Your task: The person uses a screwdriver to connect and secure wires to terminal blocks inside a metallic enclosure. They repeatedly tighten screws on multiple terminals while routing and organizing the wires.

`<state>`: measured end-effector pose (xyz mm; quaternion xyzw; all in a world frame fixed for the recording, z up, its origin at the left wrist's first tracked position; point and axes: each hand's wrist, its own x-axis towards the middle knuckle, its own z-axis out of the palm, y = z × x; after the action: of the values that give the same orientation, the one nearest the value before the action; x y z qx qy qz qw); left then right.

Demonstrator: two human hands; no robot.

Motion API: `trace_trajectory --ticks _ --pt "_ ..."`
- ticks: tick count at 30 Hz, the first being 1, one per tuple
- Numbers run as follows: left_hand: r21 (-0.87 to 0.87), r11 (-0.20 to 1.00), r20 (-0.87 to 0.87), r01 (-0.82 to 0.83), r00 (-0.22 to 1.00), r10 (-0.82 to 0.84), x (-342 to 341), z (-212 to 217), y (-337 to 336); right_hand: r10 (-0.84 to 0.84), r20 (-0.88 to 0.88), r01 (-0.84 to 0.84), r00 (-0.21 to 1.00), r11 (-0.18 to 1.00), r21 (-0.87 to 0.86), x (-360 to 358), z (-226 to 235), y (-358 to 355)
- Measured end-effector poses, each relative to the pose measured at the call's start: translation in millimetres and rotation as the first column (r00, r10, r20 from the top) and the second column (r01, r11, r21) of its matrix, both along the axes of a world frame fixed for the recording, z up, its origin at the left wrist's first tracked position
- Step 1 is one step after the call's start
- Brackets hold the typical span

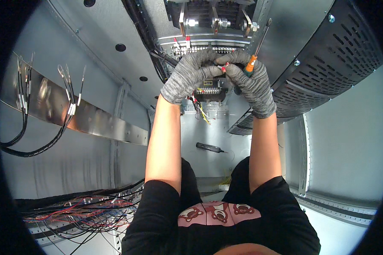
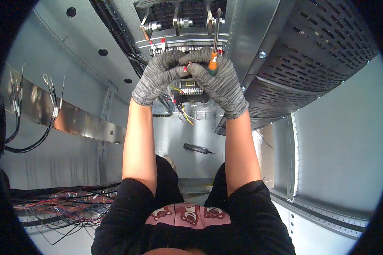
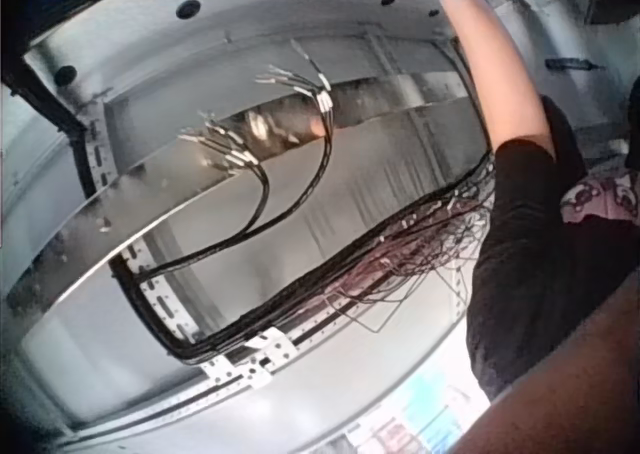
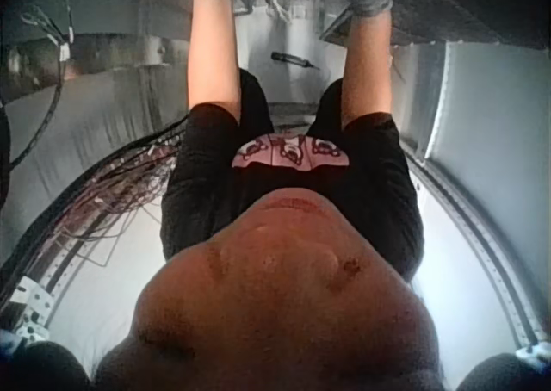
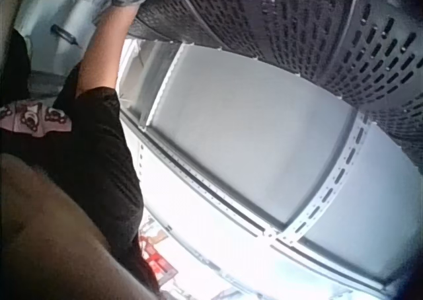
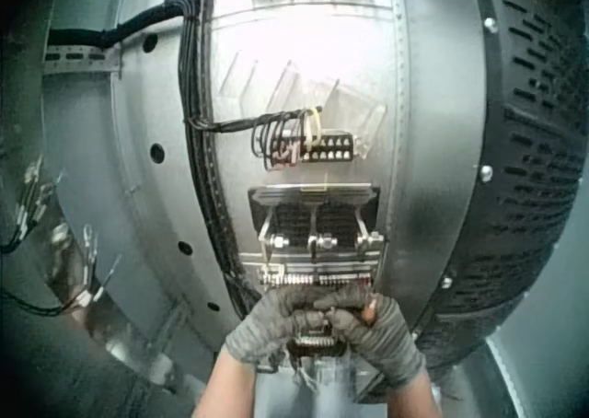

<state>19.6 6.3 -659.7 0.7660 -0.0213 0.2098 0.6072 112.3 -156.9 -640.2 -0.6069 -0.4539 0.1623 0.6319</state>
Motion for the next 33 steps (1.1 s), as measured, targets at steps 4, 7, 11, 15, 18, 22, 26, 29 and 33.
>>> trace_trajectory --ticks 4,7,11,15,18,22,26,29,33 --pt "-0.011 1.000 -0.042 -0.005 0.999 0.004 0.5 -0.6 5.0 0.020 -0.149 -0.022 0.989 1.000 -0.011 2.5 -1.9 -1.3" --pt "0.015 0.999 0.030 0.042 0.999 -0.042 2.2 -8.0 13.4 0.022 -0.115 -0.018 0.993 0.999 0.035 -0.7 -2.1 2.0" --pt "0.052 0.997 -0.024 0.049 0.999 -0.048 1.8 -6.1 12.4 0.009 -0.043 -0.006 0.999 0.998 0.064 0.7 -5.1 0.9" --pt "-0.001 1.000 0.051 -0.023 0.998 0.023 4.4 -5.4 1.1 -0.096 0.097 0.083 0.991 0.988 0.130 3.9 -7.0 5.8" --pt "0.127 0.981 0.074 -0.145 0.988 0.136 7.3 -12.6 -1.7 -0.123 0.027 0.118 0.992 0.982 0.145 4.8 -9.4 9.5" --pt "0.357 0.884 0.119 -0.301 0.954 0.276 12.9 -19.9 -11.6 -0.155 -0.102 0.170 0.983 0.970 0.172 3.1 -12.3 13.0" --pt "0.104 0.971 0.006 -0.216 0.976 0.217 9.8 -27.2 -10.4 -0.269 -0.134 0.294 0.954 0.927 0.234 4.8 -19.6 23.2" --pt "0.194 0.950 0.075 -0.244 0.969 0.234 9.5 -30.7 -10.4 -0.319 -0.119 0.338 0.940 0.913 0.227 4.7 -22.3 28.6" --pt "0.302 0.895 0.033 -0.328 0.942 0.334 7.8 -22.0 -21.3 -0.345 -0.180 0.382 0.921 0.891 0.247 1.6 -22.7 34.5"
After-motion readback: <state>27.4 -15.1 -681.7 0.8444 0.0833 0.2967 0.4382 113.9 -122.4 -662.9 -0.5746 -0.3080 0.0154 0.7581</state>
